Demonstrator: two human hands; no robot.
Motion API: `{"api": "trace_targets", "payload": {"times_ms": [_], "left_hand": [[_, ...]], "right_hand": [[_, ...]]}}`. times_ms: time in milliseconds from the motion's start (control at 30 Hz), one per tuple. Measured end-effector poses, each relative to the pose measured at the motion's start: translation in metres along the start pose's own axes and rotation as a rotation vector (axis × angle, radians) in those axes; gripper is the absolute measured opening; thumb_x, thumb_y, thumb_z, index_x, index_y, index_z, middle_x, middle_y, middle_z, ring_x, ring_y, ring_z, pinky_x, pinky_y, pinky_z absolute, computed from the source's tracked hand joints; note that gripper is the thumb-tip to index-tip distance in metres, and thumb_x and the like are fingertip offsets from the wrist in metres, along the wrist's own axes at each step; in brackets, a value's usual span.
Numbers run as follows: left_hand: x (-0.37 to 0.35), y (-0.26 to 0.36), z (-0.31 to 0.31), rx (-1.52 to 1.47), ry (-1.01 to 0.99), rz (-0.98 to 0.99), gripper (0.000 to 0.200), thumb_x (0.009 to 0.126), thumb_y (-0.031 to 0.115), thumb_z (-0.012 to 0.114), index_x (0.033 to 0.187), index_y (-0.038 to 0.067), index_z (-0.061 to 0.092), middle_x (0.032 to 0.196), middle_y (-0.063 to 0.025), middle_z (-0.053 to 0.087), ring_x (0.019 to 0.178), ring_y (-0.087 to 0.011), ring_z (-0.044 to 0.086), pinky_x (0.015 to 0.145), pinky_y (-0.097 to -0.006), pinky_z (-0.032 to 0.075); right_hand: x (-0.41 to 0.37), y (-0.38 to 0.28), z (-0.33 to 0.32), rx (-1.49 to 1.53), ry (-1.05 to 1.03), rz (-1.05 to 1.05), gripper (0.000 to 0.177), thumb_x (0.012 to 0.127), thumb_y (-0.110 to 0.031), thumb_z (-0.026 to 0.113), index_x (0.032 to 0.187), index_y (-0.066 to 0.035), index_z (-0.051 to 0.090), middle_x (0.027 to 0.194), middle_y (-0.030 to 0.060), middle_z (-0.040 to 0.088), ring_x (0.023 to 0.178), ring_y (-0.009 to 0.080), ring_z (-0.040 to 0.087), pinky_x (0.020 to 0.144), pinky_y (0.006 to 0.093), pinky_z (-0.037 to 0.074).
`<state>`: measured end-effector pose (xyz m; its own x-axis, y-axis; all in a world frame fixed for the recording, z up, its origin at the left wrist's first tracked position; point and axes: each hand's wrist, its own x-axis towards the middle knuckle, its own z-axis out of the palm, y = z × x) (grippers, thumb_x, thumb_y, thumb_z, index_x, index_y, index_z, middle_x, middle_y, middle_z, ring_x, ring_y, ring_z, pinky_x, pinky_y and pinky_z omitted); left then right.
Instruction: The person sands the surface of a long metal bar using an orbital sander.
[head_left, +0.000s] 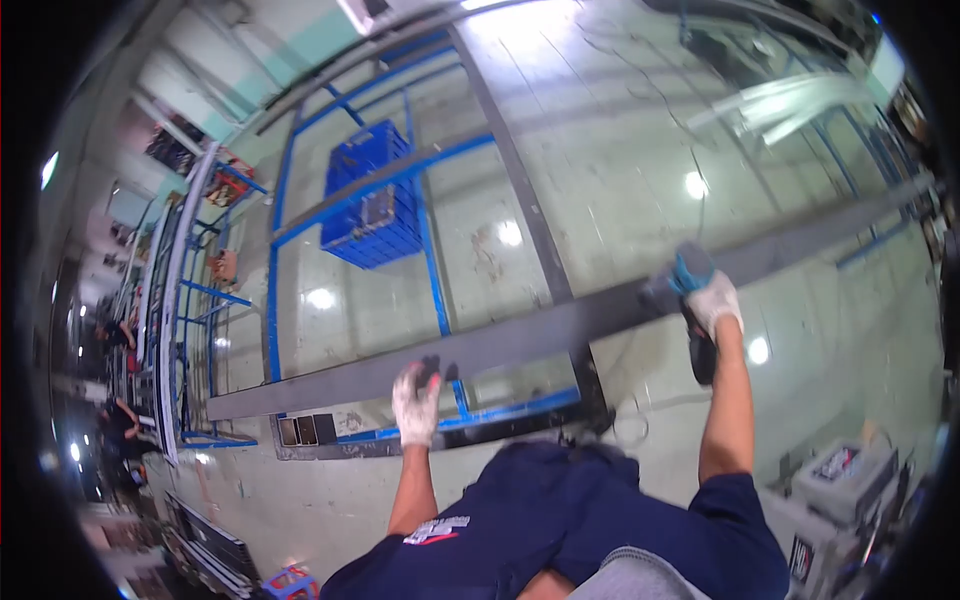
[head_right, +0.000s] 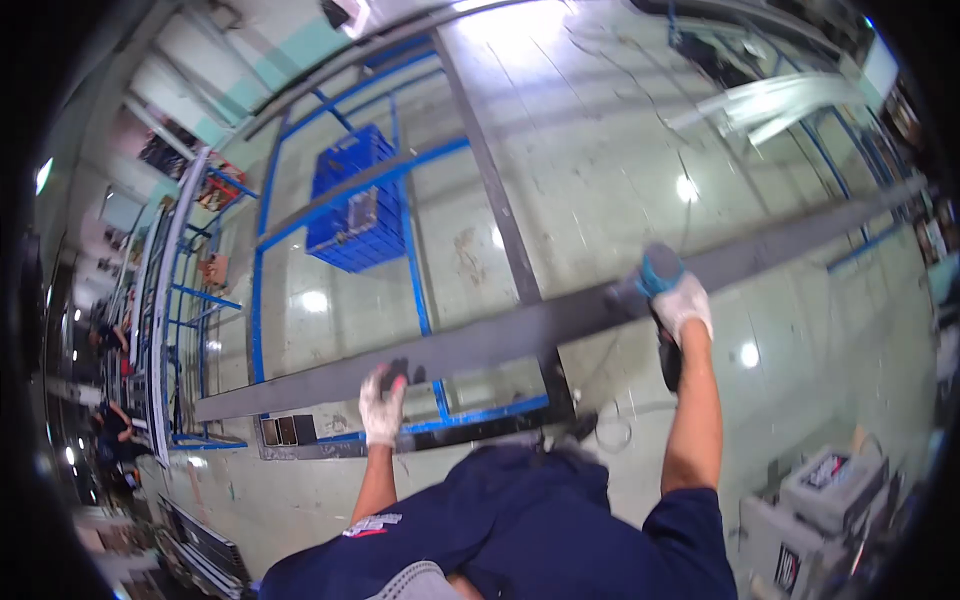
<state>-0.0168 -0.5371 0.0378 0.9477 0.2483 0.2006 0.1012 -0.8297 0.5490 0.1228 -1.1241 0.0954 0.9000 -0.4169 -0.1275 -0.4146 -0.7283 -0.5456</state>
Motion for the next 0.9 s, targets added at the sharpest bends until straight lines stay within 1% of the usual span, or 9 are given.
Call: {"api": "trace_targets", "payload": {"times_ms": [33, 100, 233, 333, 467, 533, 600, 800, 900], "left_hand": [[0.015, 0.000, 0.009, -0.014, -0.006, 0.047, 0.046, 0.100, 0.032, 0.088, 0.136, 0.007, 0.076, 0.139, -0.0197, 0.077, 0.131, -0.0396, 0.071, 0.114, -0.0489, 0.057], [0.045, -0.003, 0.037, 0.006, -0.033, 0.086, 0.047, 0.102, 0.035, 0.086, 0.137, 0.005, 0.076, 0.138, -0.0198, 0.078, 0.129, -0.0420, 0.072, 0.116, -0.0514, 0.055], [0.095, 0.003, 0.086, -0.043, -0.105, 0.242, 0.046, 0.101, 0.036, 0.086, 0.136, 0.007, 0.076, 0.144, -0.0193, 0.075, 0.136, -0.0412, 0.069, 0.116, -0.0512, 0.054], [0.110, 0.000, 0.112, -0.016, -0.165, 0.274, 0.046, 0.102, 0.042, 0.084, 0.133, 0.008, 0.078, 0.145, -0.0161, 0.076, 0.137, -0.0383, 0.069, 0.126, -0.0575, 0.045], [0.105, 0.002, 0.124, 0.161, -0.227, 0.280, 0.046, 0.104, 0.049, 0.080, 0.128, 0.010, 0.081, 0.133, -0.0123, 0.082, 0.128, -0.0334, 0.075, 0.126, -0.0573, 0.043], [0.107, 0.008, 0.121, 0.155, -0.230, 0.288, 0.045, 0.104, 0.050, 0.079, 0.126, 0.010, 0.081, 0.130, -0.0118, 0.084, 0.124, -0.0332, 0.076, 0.125, -0.0565, 0.045], [0.108, 0.005, 0.125, 0.138, -0.219, 0.271, 0.043, 0.105, 0.050, 0.078, 0.121, 0.011, 0.083, 0.125, -0.0112, 0.085, 0.117, -0.0328, 0.078, 0.120, -0.0540, 0.049], [0.109, 0.010, 0.123, 0.165, -0.260, 0.231, 0.041, 0.104, 0.052, 0.079, 0.114, 0.013, 0.085, 0.113, -0.0098, 0.085, 0.108, -0.0335, 0.079, 0.111, -0.0507, 0.054], [0.111, 0.017, 0.117, 0.165, -0.292, 0.203, 0.040, 0.104, 0.052, 0.078, 0.113, 0.013, 0.085, 0.110, -0.0105, 0.085, 0.106, -0.0348, 0.078, 0.106, -0.0492, 0.056]], "right_hand": [[-0.013, -0.016, 0.004, -0.023, -0.006, 0.002, 0.052, 0.100, -0.048, 0.076, 0.115, 0.002, 0.080, 0.097, 0.0288, 0.079, 0.081, 0.0373, 0.083, 0.073, 0.0504, 0.062], [-0.050, -0.084, -0.014, 0.156, -0.226, 0.263, 0.045, 0.101, -0.040, 0.073, 0.118, 0.002, 0.079, 0.099, 0.0290, 0.081, 0.089, 0.0432, 0.084, 0.076, 0.0505, 0.062], [-0.080, -0.099, 0.030, -0.003, -0.272, 0.220, 0.050, 0.089, -0.028, 0.083, 0.131, -0.003, 0.076, 0.131, 0.0313, 0.078, 0.128, 0.0482, 0.075, 0.109, 0.0534, 0.060], [-0.092, -0.114, 0.042, -0.071, -0.281, 0.211, 0.045, 0.093, -0.031, 0.081, 0.129, -0.005, 0.075, 0.133, 0.0297, 0.078, 0.129, 0.0486, 0.074, 0.108, 0.0550, 0.059], [-0.085, -0.080, 0.042, -0.075, -0.159, 0.084, 0.045, 0.093, -0.033, 0.087, 0.119, 0.001, 0.073, 0.090, 0.0189, 0.082, 0.080, 0.0306, 0.083, 0.073, 0.0426, 0.064], [-0.068, -0.069, 0.032, 0.027, -0.159, 0.219, 0.044, 0.089, -0.032, 0.092, 0.115, -0.001, 0.073, 0.077, 0.0050, 0.075, 0.057, 0.0156, 0.071, 0.051, 0.0346, 0.056], [-0.060, -0.083, 0.005, 0.084, -0.171, 0.483, 0.043, 0.087, -0.031, 0.090, 0.110, 0.001, 0.074, 0.082, 0.0119, 0.078, 0.063, 0.0256, 0.076, 0.058, 0.0392, 0.061], [-0.033, -0.037, 0.000, 0.126, -0.043, 0.567, 0.029, 0.084, -0.020, 0.090, 0.101, -0.001, 0.075, 0.078, 0.0085, 0.073, 0.052, 0.0197, 0.067, 0.049, 0.0371, 0.055], [-0.056, -0.098, 0.002, 0.076, -0.133, 0.488, 0.019, 0.088, -0.016, 0.084, 0.092, -0.002, 0.072, 0.069, 0.0067, 0.069, 0.052, 0.0197, 0.068, 0.050, 0.0366, 0.055]]}}
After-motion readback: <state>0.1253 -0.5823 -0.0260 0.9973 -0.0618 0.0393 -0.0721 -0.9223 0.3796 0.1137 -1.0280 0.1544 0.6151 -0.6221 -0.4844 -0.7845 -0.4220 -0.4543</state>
